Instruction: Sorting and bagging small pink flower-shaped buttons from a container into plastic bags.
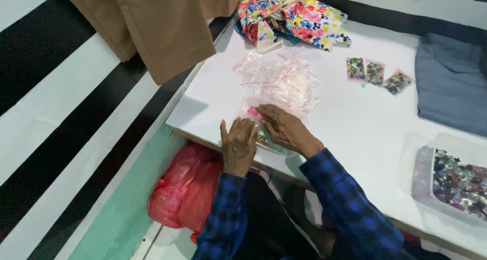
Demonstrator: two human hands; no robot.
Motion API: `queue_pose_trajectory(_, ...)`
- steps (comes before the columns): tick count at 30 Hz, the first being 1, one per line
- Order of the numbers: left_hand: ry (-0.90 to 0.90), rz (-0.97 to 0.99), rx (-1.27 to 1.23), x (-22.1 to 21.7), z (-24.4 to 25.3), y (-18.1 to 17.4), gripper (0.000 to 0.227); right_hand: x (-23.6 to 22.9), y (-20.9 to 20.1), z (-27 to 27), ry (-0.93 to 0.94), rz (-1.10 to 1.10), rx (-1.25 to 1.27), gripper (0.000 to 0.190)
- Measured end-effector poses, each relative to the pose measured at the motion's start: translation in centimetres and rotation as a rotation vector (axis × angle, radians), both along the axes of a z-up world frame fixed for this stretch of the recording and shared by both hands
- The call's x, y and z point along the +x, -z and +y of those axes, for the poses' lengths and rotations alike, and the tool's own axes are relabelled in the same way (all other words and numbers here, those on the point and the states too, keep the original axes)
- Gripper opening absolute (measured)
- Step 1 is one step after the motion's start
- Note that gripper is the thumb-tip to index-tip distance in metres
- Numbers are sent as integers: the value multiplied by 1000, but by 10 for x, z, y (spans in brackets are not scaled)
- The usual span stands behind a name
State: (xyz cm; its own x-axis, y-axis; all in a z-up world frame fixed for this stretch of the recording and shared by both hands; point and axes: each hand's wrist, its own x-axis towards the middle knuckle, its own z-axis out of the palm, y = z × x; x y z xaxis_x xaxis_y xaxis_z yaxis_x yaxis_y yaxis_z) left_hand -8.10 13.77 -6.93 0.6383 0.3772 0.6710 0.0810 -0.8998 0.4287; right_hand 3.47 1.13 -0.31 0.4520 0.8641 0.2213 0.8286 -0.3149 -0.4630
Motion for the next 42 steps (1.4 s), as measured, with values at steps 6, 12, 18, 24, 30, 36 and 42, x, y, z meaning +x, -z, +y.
queue_pose_trajectory(6,8,18,-1,-3,-3,-6,19,-5,7,1,-25,-9,14,43)
queue_pose_trajectory(12,27,73,9,-2,-3,-1,19,0,7,-2,-26,88,50,43)
queue_pose_trajectory(18,30,65,37,-2,-4,-1,17,9,23,-1,72,57,227,37)
queue_pose_trajectory(24,55,48,6,-4,-6,-2,15,19,40,-2,38,-59,199,29)
queue_pose_trajectory(30,138,58,-68,-3,0,9,18,16,37,-4,51,2,188,24)
queue_pose_trajectory(36,44,-67,80,-3,-4,4,24,14,39,-5,132,-92,363,25)
queue_pose_trajectory(42,48,-179,130,2,-14,6,15,7,33,-17,297,-108,539,21)
